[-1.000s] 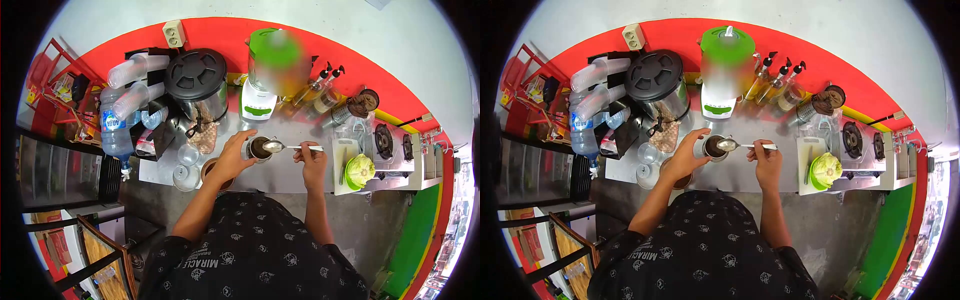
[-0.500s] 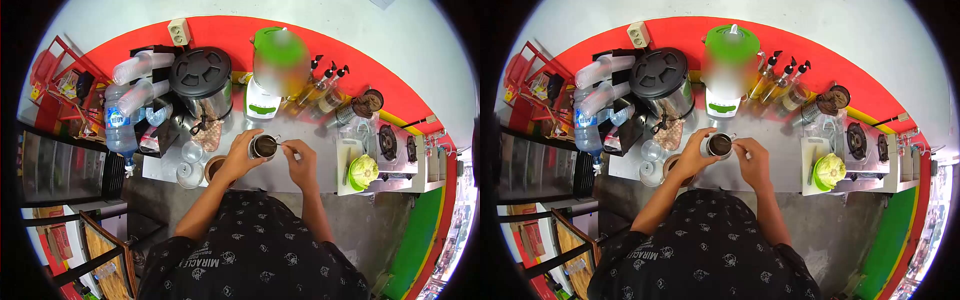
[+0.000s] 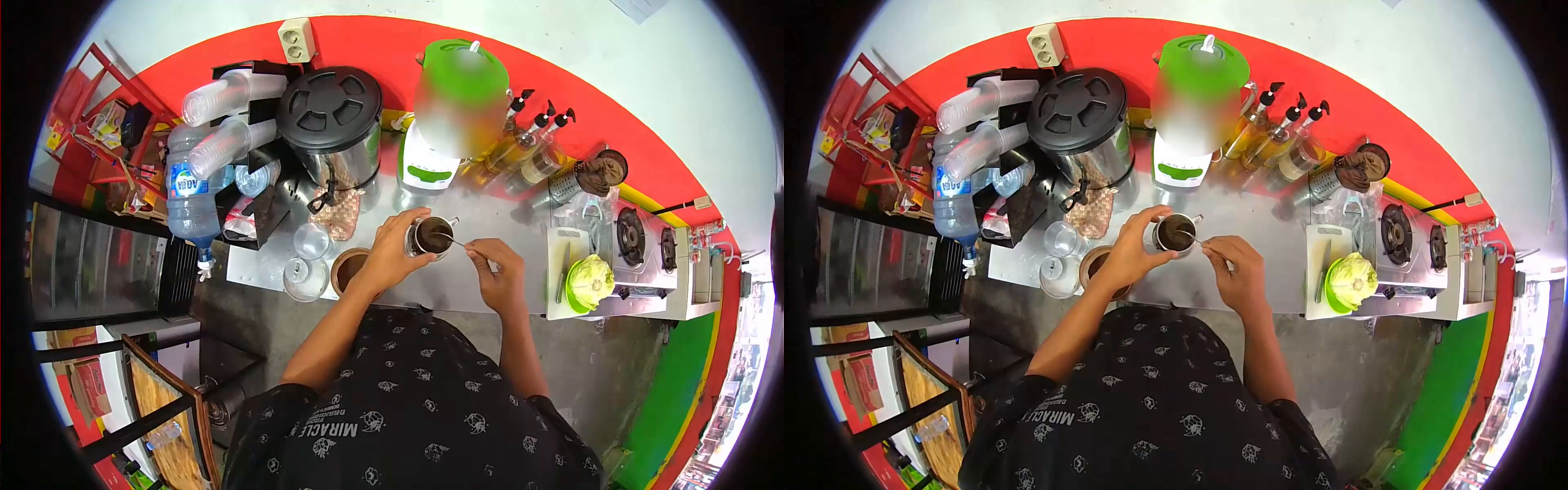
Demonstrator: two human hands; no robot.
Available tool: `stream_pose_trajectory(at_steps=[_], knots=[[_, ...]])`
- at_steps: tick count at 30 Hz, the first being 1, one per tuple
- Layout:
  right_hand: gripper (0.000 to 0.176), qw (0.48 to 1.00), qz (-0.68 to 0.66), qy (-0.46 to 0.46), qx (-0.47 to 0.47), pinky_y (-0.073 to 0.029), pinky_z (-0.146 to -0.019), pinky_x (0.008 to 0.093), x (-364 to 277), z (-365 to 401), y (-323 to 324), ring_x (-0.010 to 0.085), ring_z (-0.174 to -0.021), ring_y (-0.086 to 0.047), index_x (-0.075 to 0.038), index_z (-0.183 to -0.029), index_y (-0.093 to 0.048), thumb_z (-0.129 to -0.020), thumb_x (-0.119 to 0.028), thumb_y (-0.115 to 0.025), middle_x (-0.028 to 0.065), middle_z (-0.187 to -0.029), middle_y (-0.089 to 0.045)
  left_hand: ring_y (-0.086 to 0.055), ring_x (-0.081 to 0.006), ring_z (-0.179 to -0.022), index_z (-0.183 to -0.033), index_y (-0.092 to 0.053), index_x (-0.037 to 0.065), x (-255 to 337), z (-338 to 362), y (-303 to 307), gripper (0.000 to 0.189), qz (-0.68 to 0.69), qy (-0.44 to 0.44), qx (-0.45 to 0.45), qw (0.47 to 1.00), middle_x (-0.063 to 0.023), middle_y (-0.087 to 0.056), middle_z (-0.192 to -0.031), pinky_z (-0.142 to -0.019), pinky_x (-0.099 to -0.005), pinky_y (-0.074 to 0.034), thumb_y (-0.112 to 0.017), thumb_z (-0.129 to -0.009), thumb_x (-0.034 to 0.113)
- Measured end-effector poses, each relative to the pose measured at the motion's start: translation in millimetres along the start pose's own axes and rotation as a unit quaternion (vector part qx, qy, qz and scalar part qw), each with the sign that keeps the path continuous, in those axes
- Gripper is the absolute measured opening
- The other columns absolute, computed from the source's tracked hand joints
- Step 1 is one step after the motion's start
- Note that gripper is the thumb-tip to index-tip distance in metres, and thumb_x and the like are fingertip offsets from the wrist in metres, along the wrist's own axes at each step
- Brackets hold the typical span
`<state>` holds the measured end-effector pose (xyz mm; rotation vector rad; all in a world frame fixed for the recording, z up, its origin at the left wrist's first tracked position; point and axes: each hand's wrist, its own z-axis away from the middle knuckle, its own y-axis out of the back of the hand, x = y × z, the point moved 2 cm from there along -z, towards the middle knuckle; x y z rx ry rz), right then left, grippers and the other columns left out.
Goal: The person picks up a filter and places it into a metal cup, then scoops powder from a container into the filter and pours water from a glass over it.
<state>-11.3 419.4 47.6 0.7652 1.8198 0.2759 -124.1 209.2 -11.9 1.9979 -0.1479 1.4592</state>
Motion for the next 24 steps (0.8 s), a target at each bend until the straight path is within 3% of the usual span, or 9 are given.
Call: stream_pose_trajectory(at_steps=[2,4,8,10,13,19,24], knots=[[0.008,1.000,-0.009,-0.012,-0.008,-0.060,-0.081,0.0382,3.6,-4.7,-1.7,0.0299,-0.091,-0.076,0.000,-0.107,-0.081,-0.100,-0.004,-0.079,0.0153,-0.102,-0.080,-0.059,-0.0354,-0.140,-0.154,-0.057,0.014,-2.4,0.6,-0.9,0.087,0.010,0.011,-0.007,1.000,-0.0113,-0.067,-0.149,-0.120,-0.0507,-0.039,-0.096,-0.077,0.020],[0.009,0.993,-0.050,-0.089,-0.051,-0.060,-0.081,0.0386,15.6,-4.4,-12.7,0.0304,-0.089,-0.075,0.000,-0.108,-0.081,-0.100,-0.004,-0.079,0.0158,-0.101,-0.080,-0.059,-0.0353,-0.141,-0.154,-0.057,0.014,-1.9,0.5,-1.5,0.087,0.012,0.009,-0.008,1.000,-0.0112,-0.067,-0.149,-0.120,-0.0508,-0.039,-0.096,-0.077,0.020],[0.009,0.993,-0.074,-0.094,0.000,-0.059,-0.080,0.0385,14.7,-1.2,-24.8,0.0305,-0.089,-0.074,-0.001,-0.109,-0.081,-0.100,-0.003,-0.079,0.0145,-0.101,-0.080,-0.058,-0.0352,-0.143,-0.155,-0.056,0.014,-0.7,0.0,1.0,0.087,0.004,0.011,-0.010,1.000,-0.0111,-0.067,-0.150,-0.120,-0.0511,-0.039,-0.097,-0.077,0.020],[0.014,0.999,0.005,0.020,0.028,-0.060,-0.079,0.0394,4.5,-1.2,-23.0,0.0309,-0.092,-0.074,-0.002,-0.111,-0.081,-0.097,-0.002,-0.080,0.0135,-0.106,-0.080,-0.060,-0.0319,-0.139,-0.154,-0.058,0.013,-0.7,1.0,-0.2,0.087,0.006,0.014,-0.006,1.000,-0.0100,-0.067,-0.149,-0.120,-0.0488,-0.040,-0.098,-0.077,0.019],[0.020,0.991,0.078,0.104,0.007,-0.060,-0.079,0.0408,1.2,-0.8,-23.2,0.0315,-0.094,-0.073,-0.004,-0.113,-0.080,-0.093,-0.001,-0.082,0.0116,-0.110,-0.080,-0.062,-0.0286,-0.134,-0.153,-0.059,0.012,-1.6,1.1,-1.1,0.087,0.003,0.012,0.000,1.000,-0.0090,-0.066,-0.147,-0.120,-0.0465,-0.041,-0.098,-0.076,0.018],[0.024,0.988,0.049,0.128,-0.074,-0.060,-0.079,0.0426,-5.1,2.1,-22.5,0.0319,-0.094,-0.073,-0.004,-0.112,-0.079,-0.089,0.001,-0.083,0.0098,-0.109,-0.079,-0.062,-0.0305,-0.137,-0.154,-0.058,0.013,-3.4,1.7,-1.3,0.087,0.010,0.014,-0.002,1.000,-0.0099,-0.067,-0.149,-0.118,-0.0481,-0.041,-0.098,-0.077,0.020],[0.021,0.989,0.074,0.121,-0.047,-0.061,-0.081,0.0416,-5.3,-9.9,-11.2,0.0316,-0.095,-0.073,-0.003,-0.110,-0.078,-0.090,0.000,-0.082,0.0099,-0.110,-0.079,-0.062,-0.0321,-0.139,-0.153,-0.058,0.015,-1.8,1.6,-1.4,0.085,-0.001,0.012,0.001,1.000,-0.0105,-0.067,-0.150,-0.117,-0.0490,-0.040,-0.098,-0.079,0.022]])
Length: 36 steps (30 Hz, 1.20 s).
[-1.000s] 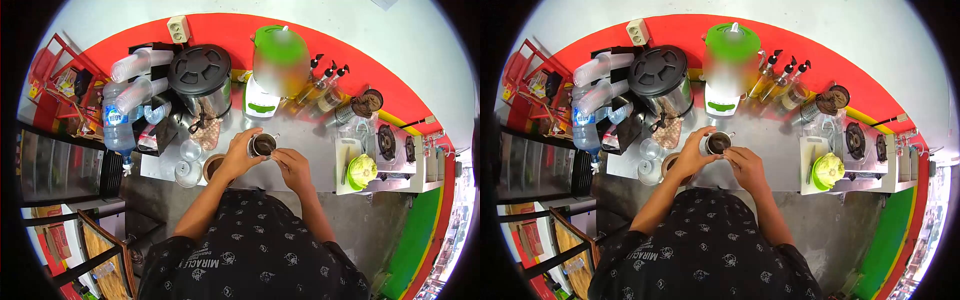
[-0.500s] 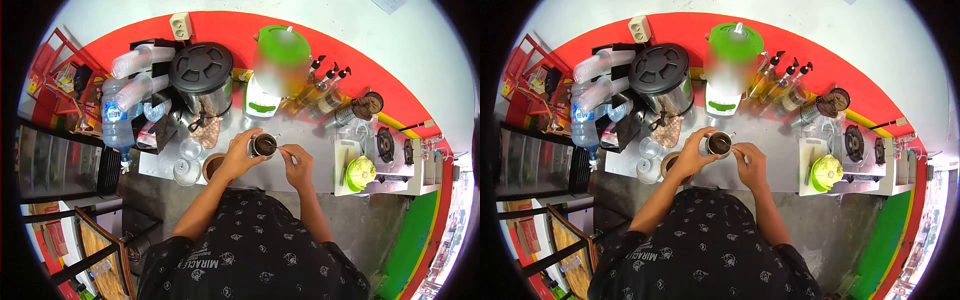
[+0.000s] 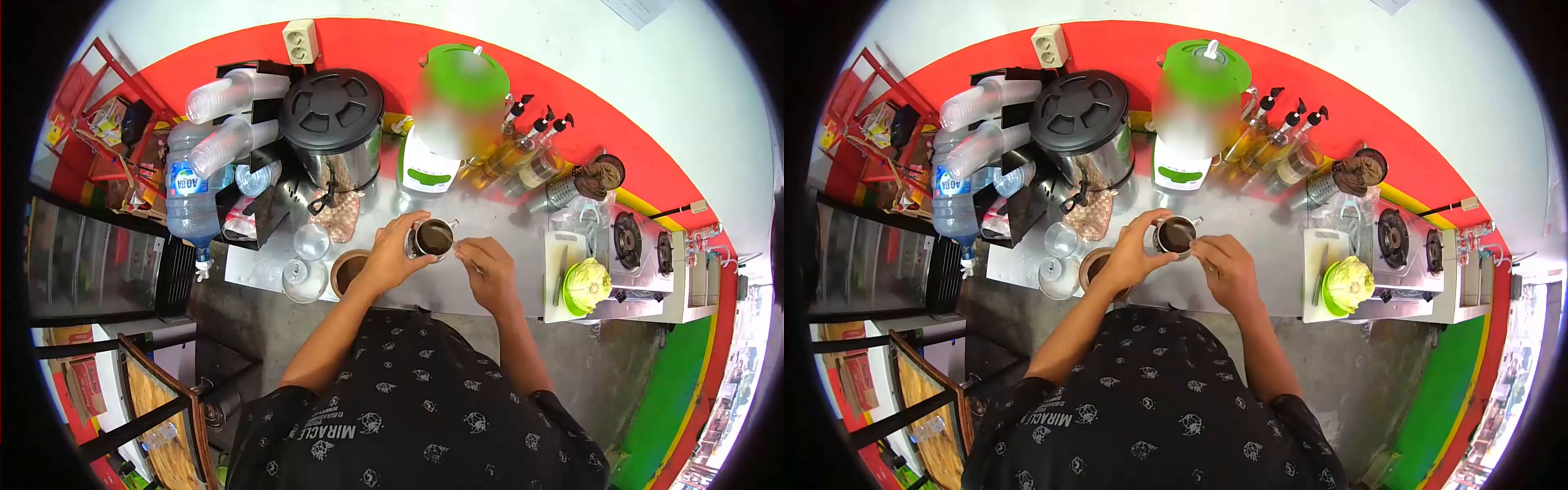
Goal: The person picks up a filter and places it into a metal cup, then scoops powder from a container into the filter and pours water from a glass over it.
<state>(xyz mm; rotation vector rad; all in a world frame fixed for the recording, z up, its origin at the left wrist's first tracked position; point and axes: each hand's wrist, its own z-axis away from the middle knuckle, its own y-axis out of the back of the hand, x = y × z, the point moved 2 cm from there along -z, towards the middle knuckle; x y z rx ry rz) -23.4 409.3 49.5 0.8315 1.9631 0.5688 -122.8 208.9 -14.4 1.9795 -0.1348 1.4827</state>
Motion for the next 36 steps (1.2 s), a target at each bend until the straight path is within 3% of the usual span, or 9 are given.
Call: stream_pose_trajectory(at_steps=[2,4,8,13,17,19,26,31,36], knots=[[0.021,1.000,0.023,-0.003,0.009,-0.061,-0.081,0.0414,0.8,-0.6,-0.3,0.0316,-0.096,-0.073,-0.003,-0.109,-0.077,-0.089,0.000,-0.081,0.0098,-0.110,-0.078,-0.062,-0.0292,-0.135,-0.153,-0.059,0.012,0.5,0.7,0.1,0.085,0.014,-0.009,0.002,1.000,-0.0097,-0.067,-0.146,-0.118,-0.0483,-0.041,-0.098,-0.078,0.022],[0.024,0.994,0.088,0.037,-0.054,-0.061,-0.082,0.0419,0.1,-1.1,-6.2,0.0322,-0.096,-0.073,-0.003,-0.109,-0.077,-0.086,0.002,-0.081,0.0104,-0.108,-0.078,-0.062,-0.0293,-0.135,-0.153,-0.059,0.013,4.9,1.9,1.1,0.084,0.006,-0.002,-0.003,1.000,-0.0097,-0.067,-0.146,-0.118,-0.0482,-0.040,-0.098,-0.079,0.022],[0.026,0.994,0.083,0.038,-0.060,-0.061,-0.081,0.0430,-12.4,4.9,-13.7,0.0329,-0.096,-0.074,-0.004,-0.108,-0.076,-0.084,0.004,-0.080,0.0108,-0.108,-0.078,-0.062,-0.0289,-0.135,-0.153,-0.060,0.014,-0.5,1.4,0.1,0.083,-0.001,-0.002,-0.002,1.000,-0.0094,-0.067,-0.145,-0.118,-0.0481,-0.039,-0.098,-0.079,0.022],[0.027,0.998,0.057,-0.004,0.033,-0.062,-0.080,0.0426,-3.8,5.0,-12.8,0.0327,-0.095,-0.075,-0.004,-0.110,-0.076,-0.085,0.005,-0.081,0.0120,-0.110,-0.078,-0.062,-0.0290,-0.135,-0.152,-0.060,0.014,0.8,2.3,0.4,0.082,0.017,0.000,0.003,1.000,-0.0094,-0.067,-0.145,-0.118,-0.0483,-0.039,-0.097,-0.080,0.022],[0.029,0.999,0.041,0.029,0.013,-0.063,-0.080,0.0420,-1.8,14.6,-16.7,0.0322,-0.096,-0.076,-0.004,-0.112,-0.077,-0.085,0.005,-0.082,0.0122,-0.111,-0.078,-0.062,-0.0297,-0.136,-0.153,-0.060,0.014,2.7,2.0,2.5,0.082,0.014,-0.016,-0.006,1.000,-0.0097,-0.067,-0.146,-0.120,-0.0485,-0.038,-0.097,-0.081,0.021],[0.023,0.999,-0.006,0.014,-0.051,-0.062,-0.084,0.0429,-3.6,19.1,-17.5,0.0339,-0.100,-0.076,-0.003,-0.112,-0.077,-0.090,0.003,-0.080,0.0125,-0.114,-0.079,-0.061,-0.0299,-0.137,-0.153,-0.060,0.015,4.0,2.3,2.1,0.081,0.008,-0.011,-0.006,1.000,-0.0097,-0.067,-0.146,-0.121,-0.0485,-0.038,-0.097,-0.081,0.022],[0.028,0.999,0.035,-0.017,-0.008,-0.062,-0.082,0.0420,-2.8,12.4,-5.6,0.0330,-0.098,-0.076,-0.005,-0.114,-0.078,-0.087,0.002,-0.082,0.0125,-0.113,-0.079,-0.058,-0.0299,-0.141,-0.153,-0.060,0.016,5.0,5.1,2.1,0.080,-0.007,0.003,-0.009,1.000,-0.0099,-0.067,-0.146,-0.122,-0.0478,-0.036,-0.096,-0.082,0.023],[0.018,0.998,0.009,-0.051,0.035,-0.061,-0.083,0.0438,-11.2,-2.7,-8.9,0.0357,-0.097,-0.075,-0.002,-0.112,-0.078,-0.095,-0.001,-0.078,0.0144,-0.108,-0.079,-0.059,-0.0311,-0.141,-0.150,-0.061,0.015,5.1,7.2,0.9,0.077,0.003,-0.006,0.008,1.000,-0.0097,-0.069,-0.145,-0.119,-0.0472,-0.037,-0.096,-0.082,0.023],[0.014,0.999,-0.019,-0.037,-0.012,-0.061,-0.082,0.0442,-14.0,1.2,-15.0,0.0370,-0.096,-0.075,-0.001,-0.111,-0.078,-0.097,-0.001,-0.076,0.0158,-0.107,-0.079,-0.058,-0.0311,-0.142,-0.151,-0.061,0.014,5.5,6.6,1.9,0.078,-0.002,-0.004,0.010,1.000,-0.0100,-0.068,-0.147,-0.119,-0.0473,-0.037,-0.096,-0.082,0.024]])
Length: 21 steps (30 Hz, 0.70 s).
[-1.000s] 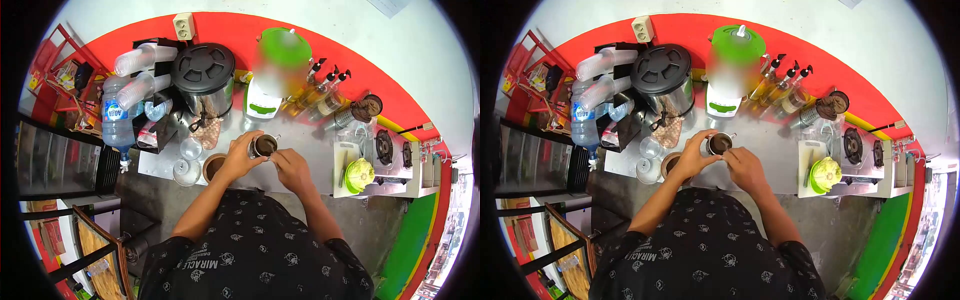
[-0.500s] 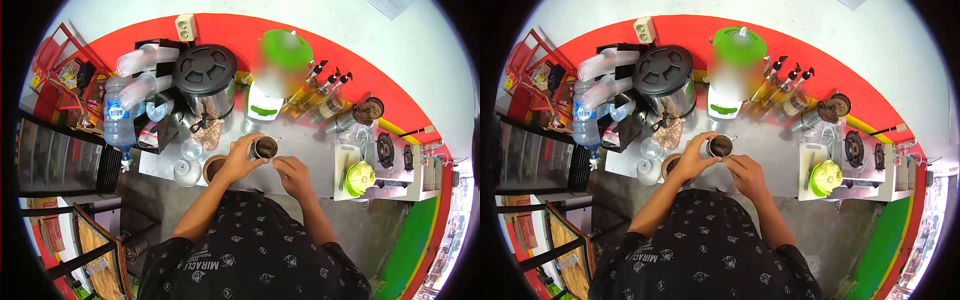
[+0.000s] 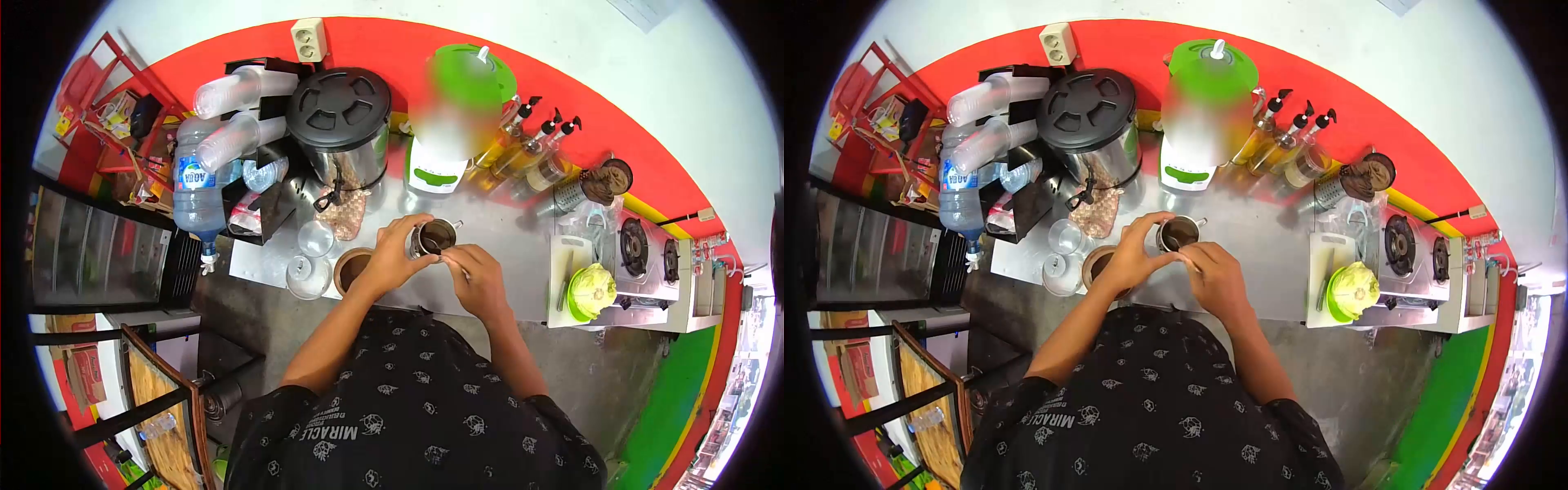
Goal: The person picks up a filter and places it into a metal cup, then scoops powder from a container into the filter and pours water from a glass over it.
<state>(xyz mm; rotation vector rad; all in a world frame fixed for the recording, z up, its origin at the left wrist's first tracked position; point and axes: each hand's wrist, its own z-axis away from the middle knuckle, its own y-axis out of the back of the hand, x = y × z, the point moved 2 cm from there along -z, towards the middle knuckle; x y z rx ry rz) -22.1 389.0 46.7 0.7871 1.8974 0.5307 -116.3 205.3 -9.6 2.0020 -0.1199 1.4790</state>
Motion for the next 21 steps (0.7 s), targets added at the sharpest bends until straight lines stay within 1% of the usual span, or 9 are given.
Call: stream_pose_trajectory(at_steps=[2,4,7,8,10,14,16,19,21], knots=[[0.014,1.000,-0.018,0.008,-0.001,-0.061,-0.082,0.0442,1.0,-0.3,-0.2,0.0373,-0.095,-0.075,-0.001,-0.111,-0.077,-0.097,0.000,-0.076,0.0162,-0.107,-0.078,-0.058,-0.0302,-0.142,-0.152,-0.061,0.015,-3.1,0.1,-0.1,0.079,-0.002,0.005,0.000,1.000,-0.0095,-0.068,-0.146,-0.120,-0.0478,-0.036,-0.096,-0.082,0.024],[0.012,0.998,-0.002,-0.024,0.049,-0.061,-0.082,0.0434,6.5,-0.1,-0.1,0.0373,-0.094,-0.075,0.000,-0.111,-0.077,-0.099,0.000,-0.075,0.0171,-0.106,-0.078,-0.058,-0.0292,-0.142,-0.153,-0.060,0.016,-3.8,1.6,-1.0,0.080,-0.002,0.009,-0.005,1.000,-0.0090,-0.067,-0.146,-0.122,-0.0483,-0.035,-0.097,-0.082,0.024],[0.011,0.997,-0.048,-0.050,0.020,-0.061,-0.083,0.0418,10.6,5.6,-2.3,0.0371,-0.094,-0.076,0.001,-0.112,-0.078,-0.101,-0.001,-0.074,0.0176,-0.107,-0.078,-0.058,-0.0295,-0.142,-0.154,-0.060,0.016,-3.5,-0.5,-1.4,0.081,0.003,0.015,-0.011,1.000,-0.0089,-0.067,-0.146,-0.122,-0.0486,-0.035,-0.097,-0.082,0.024],[0.011,0.997,-0.049,-0.049,0.020,-0.061,-0.083,0.0418,10.9,6.0,-2.4,0.0371,-0.094,-0.076,0.001,-0.112,-0.078,-0.101,-0.001,-0.074,0.0176,-0.107,-0.078,-0.058,-0.0296,-0.142,-0.154,-0.059,0.016,-3.9,-0.1,-1.0,0.081,-0.002,0.009,-0.009,1.000,-0.0089,-0.067,-0.147,-0.121,-0.0485,-0.035,-0.097,-0.082,0.024],[0.011,0.995,-0.063,-0.054,0.062,-0.061,-0.083,0.0410,12.3,7.4,-1.0,0.0366,-0.095,-0.076,0.002,-0.111,-0.078,-0.102,-0.002,-0.074,0.0182,-0.107,-0.079,-0.058,-0.0296,-0.142,-0.154,-0.059,0.016,-4.5,0.2,1.2,0.081,-0.008,0.004,-0.006,1.000,-0.0088,-0.067,-0.147,-0.121,-0.0484,-0.035,-0.097,-0.082,0.025],[0.010,0.994,-0.061,-0.069,0.065,-0.061,-0.084,0.0408,23.9,11.5,-1.8,0.0358,-0.095,-0.077,0.002,-0.111,-0.078,-0.102,-0.002,-0.074,0.0184,-0.107,-0.079,-0.058,-0.0297,-0.142,-0.153,-0.060,0.016,-4.0,-0.3,0.5,0.081,-0.001,0.004,-0.013,1.000,-0.0087,-0.067,-0.148,-0.122,-0.0484,-0.035,-0.097,-0.082,0.025],[0.010,0.992,-0.091,-0.071,0.043,-0.061,-0.084,0.0406,22.4,12.8,1.1,0.0355,-0.094,-0.076,0.002,-0.111,-0.078,-0.102,-0.002,-0.074,0.0185,-0.106,-0.078,-0.058,-0.0297,-0.142,-0.153,-0.060,0.016,-4.2,-1.5,1.8,0.081,-0.006,0.004,-0.014,1.000,-0.0088,-0.067,-0.148,-0.122,-0.0485,-0.035,-0.097,-0.081,0.025],[0.010,0.992,-0.050,-0.086,0.077,-0.060,-0.084,0.0402,25.0,13.6,-2.1,0.0351,-0.094,-0.076,0.002,-0.111,-0.078,-0.102,-0.002,-0.074,0.0181,-0.107,-0.078,-0.058,-0.0295,-0.141,-0.153,-0.060,0.016,-5.8,-1.8,-0.1,0.081,-0.006,0.002,-0.014,1.000,-0.0089,-0.067,-0.148,-0.122,-0.0483,-0.036,-0.096,-0.081,0.025],[0.009,0.993,-0.064,-0.079,0.057,-0.061,-0.083,0.0403,21.2,15.8,-1.0,0.0353,-0.094,-0.076,0.002,-0.111,-0.077,-0.103,-0.002,-0.074,0.0181,-0.107,-0.078,-0.059,-0.0306,-0.139,-0.151,-0.062,0.015,-5.2,-2.7,0.4,0.078,0.007,-0.004,-0.007,1.000,-0.0097,-0.069,-0.145,-0.120,-0.0463,-0.036,-0.096,-0.082,0.025]])
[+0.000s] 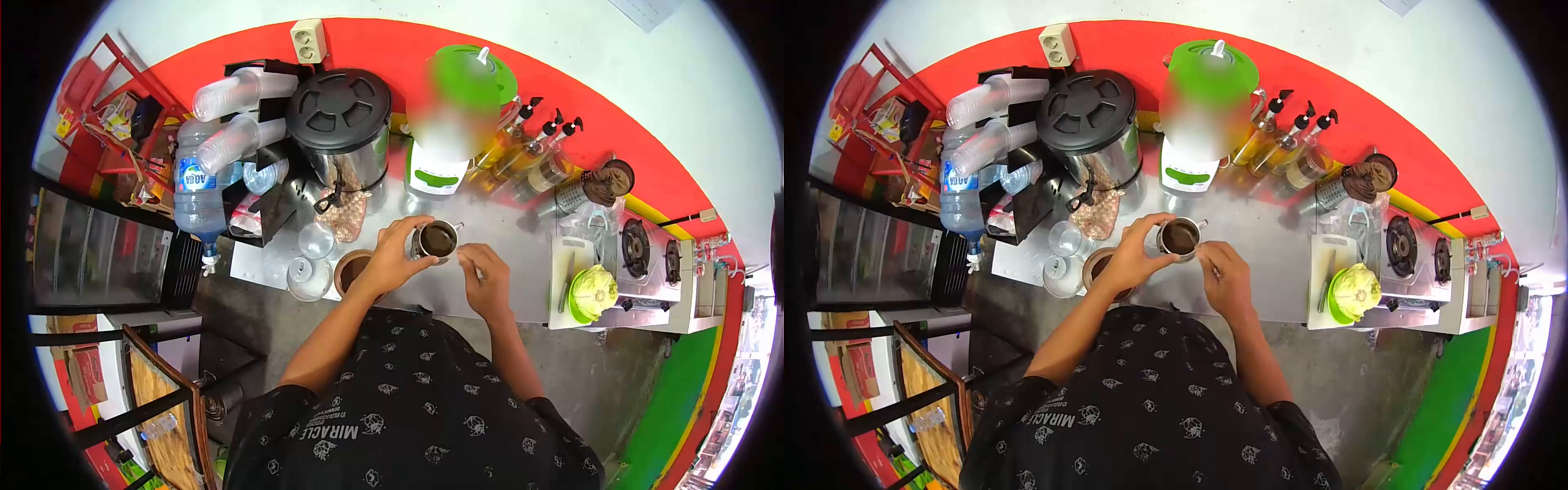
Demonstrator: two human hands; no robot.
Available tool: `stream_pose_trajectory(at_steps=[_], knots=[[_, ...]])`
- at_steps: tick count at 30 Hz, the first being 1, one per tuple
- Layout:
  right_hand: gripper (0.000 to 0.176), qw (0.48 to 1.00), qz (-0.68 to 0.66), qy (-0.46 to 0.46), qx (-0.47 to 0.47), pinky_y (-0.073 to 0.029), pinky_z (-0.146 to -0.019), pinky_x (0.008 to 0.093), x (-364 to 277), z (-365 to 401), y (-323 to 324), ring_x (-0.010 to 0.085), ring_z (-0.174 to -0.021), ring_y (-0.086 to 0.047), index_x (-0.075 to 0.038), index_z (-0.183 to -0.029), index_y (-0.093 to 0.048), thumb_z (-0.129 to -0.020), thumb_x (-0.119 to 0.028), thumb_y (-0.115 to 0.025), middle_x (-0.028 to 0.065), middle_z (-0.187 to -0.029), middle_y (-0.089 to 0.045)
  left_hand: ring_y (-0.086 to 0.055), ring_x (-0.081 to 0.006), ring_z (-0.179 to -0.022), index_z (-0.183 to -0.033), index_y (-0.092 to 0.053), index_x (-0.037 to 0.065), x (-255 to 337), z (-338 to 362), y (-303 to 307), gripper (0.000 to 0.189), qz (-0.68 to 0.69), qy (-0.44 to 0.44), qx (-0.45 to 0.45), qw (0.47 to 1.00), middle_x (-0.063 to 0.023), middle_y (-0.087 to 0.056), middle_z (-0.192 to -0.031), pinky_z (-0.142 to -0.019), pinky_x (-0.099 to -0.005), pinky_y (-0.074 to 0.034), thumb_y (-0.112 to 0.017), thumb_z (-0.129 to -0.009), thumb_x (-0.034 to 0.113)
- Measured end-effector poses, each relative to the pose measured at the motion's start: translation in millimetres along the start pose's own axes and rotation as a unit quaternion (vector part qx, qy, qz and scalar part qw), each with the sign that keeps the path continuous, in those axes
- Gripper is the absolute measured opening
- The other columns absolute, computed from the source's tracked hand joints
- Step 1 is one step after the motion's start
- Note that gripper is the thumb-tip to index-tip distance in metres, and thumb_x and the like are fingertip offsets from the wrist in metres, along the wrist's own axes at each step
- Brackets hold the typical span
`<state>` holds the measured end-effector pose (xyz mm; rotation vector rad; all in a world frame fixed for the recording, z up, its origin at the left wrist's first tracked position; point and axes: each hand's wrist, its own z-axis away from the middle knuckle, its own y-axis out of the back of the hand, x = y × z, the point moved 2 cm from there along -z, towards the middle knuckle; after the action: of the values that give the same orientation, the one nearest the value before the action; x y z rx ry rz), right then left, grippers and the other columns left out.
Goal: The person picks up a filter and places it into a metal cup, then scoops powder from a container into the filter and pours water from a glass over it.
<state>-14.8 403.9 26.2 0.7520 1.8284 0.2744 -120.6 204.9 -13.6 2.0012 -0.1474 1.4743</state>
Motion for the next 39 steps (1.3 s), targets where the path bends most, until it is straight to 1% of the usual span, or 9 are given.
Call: stream_pose_trajectory(at_steps=[9,11,19,21,23,26,33,37,39], knots=[[0.014,0.997,0.052,0.062,0.004,-0.063,-0.081,0.0399,0.3,5.3,-9.8,0.0348,-0.097,-0.077,0.000,-0.112,-0.077,-0.099,0.003,-0.075,0.0172,-0.114,-0.078,-0.060,-0.0297,-0.138,-0.151,-0.063,0.017,0.1,0.3,2.3,0.077,-0.002,0.004,0.002,1.000,-0.0091,-0.070,-0.143,-0.120,-0.0461,-0.037,-0.096,-0.082,0.022],[0.017,0.992,0.030,0.098,-0.068,-0.063,-0.082,0.0397,-1.9,6.7,-11.8,0.0343,-0.099,-0.077,-0.002,-0.113,-0.077,-0.097,0.003,-0.077,0.0167,-0.115,-0.078,-0.060,-0.0296,-0.138,-0.151,-0.063,0.017,-3.0,-0.4,2.7,0.077,-0.002,0.004,-0.001,1.000,-0.0091,-0.070,-0.143,-0.120,-0.0460,-0.036,-0.096,-0.082,0.022],[0.023,0.994,0.065,0.089,-0.024,-0.063,-0.084,0.0400,-2.5,0.0,0.8,0.0334,-0.100,-0.077,-0.006,-0.113,-0.079,-0.092,0.003,-0.080,0.0131,-0.115,-0.078,-0.060,-0.0290,-0.138,-0.151,-0.063,0.016,-4.3,-0.5,1.9,0.077,0.018,0.004,-0.006,1.000,-0.0092,-0.071,-0.143,-0.121,-0.0455,-0.035,-0.096,-0.081,0.022],[0.021,0.993,0.007,0.073,-0.093,-0.063,-0.084,0.0404,-6.1,1.6,-1.1,0.0339,-0.099,-0.077,-0.005,-0.113,-0.079,-0.093,0.002,-0.079,0.0138,-0.114,-0.079,-0.060,-0.0288,-0.138,-0.151,-0.064,0.016,-7.0,-1.0,3.9,0.076,0.010,0.003,-0.009,1.000,-0.0085,-0.071,-0.143,-0.121,-0.0455,-0.035,-0.096,-0.082,0.022],[0.020,0.992,0.005,0.089,-0.087,-0.063,-0.084,0.0409,-4.0,-2.2,4.1,0.0346,-0.097,-0.076,-0.004,-0.114,-0.080,-0.094,0.002,-0.079,0.0144,-0.113,-0.079,-0.060,-0.0286,-0.138,-0.150,-0.064,0.016,-7.3,-0.5,3.8,0.076,0.012,-0.004,-0.006,1.000,-0.0084,-0.071,-0.142,-0.121,-0.0454,-0.035,-0.096,-0.082,0.022],[0.017,0.997,0.059,0.044,-0.017,-0.062,-0.082,0.0421,-8.2,-9.1,9.8,0.0358,-0.096,-0.076,-0.003,-0.112,-0.079,-0.096,0.003,-0.076,0.0150,-0.112,-0.078,-0.061,-0.0283,-0.137,-0.150,-0.064,0.016,-3.7,0.5,0.9,0.075,0.018,-0.010,0.001,1.000,-0.0081,-0.072,-0.139,-0.120,-0.0454,-0.035,-0.096,-0.082,0.022],[0.010,0.998,0.006,0.035,-0.061,-0.061,-0.080,0.0406,-19.3,-9.7,11.3,0.0336,-0.093,-0.076,0.001,-0.107,-0.078,-0.097,0.000,-0.078,0.0158,-0.104,-0.078,-0.060,-0.0277,-0.138,-0.147,-0.066,0.015,-8.5,1.4,1.4,0.075,0.021,-0.002,0.001,1.000,-0.0060,-0.071,-0.146,-0.118,-0.0452,-0.035,-0.097,-0.080,0.023],[0.007,0.997,-0.057,-0.025,-0.041,-0.057,-0.077,0.0331,-2.9,-20.3,16.3,0.0212,-0.083,-0.073,0.004,-0.103,-0.078,-0.101,-0.002,-0.077,0.0142,-0.095,-0.077,-0.061,-0.0267,-0.139,-0.150,-0.065,0.014,-6.1,2.7,0.6,0.078,0.008,-0.009,-0.004,1.000,-0.0072,-0.070,-0.149,-0.123,-0.0449,-0.038,-0.097,-0.079,0.019],[0.009,0.980,-0.141,-0.133,-0.042,-0.056,-0.077,0.0312,22.1,-22.6,5.6,0.0160,-0.082,-0.071,0.005,-0.104,-0.079,-0.101,-0.003,-0.079,0.0103,-0.095,-0.078,-0.060,-0.0267,-0.138,-0.147,-0.065,0.015,-5.4,2.0,1.4,0.074,0.015,-0.003,0.002,1.000,-0.0065,-0.071,-0.147,-0.120,-0.0449,-0.035,-0.097,-0.080,0.022]])
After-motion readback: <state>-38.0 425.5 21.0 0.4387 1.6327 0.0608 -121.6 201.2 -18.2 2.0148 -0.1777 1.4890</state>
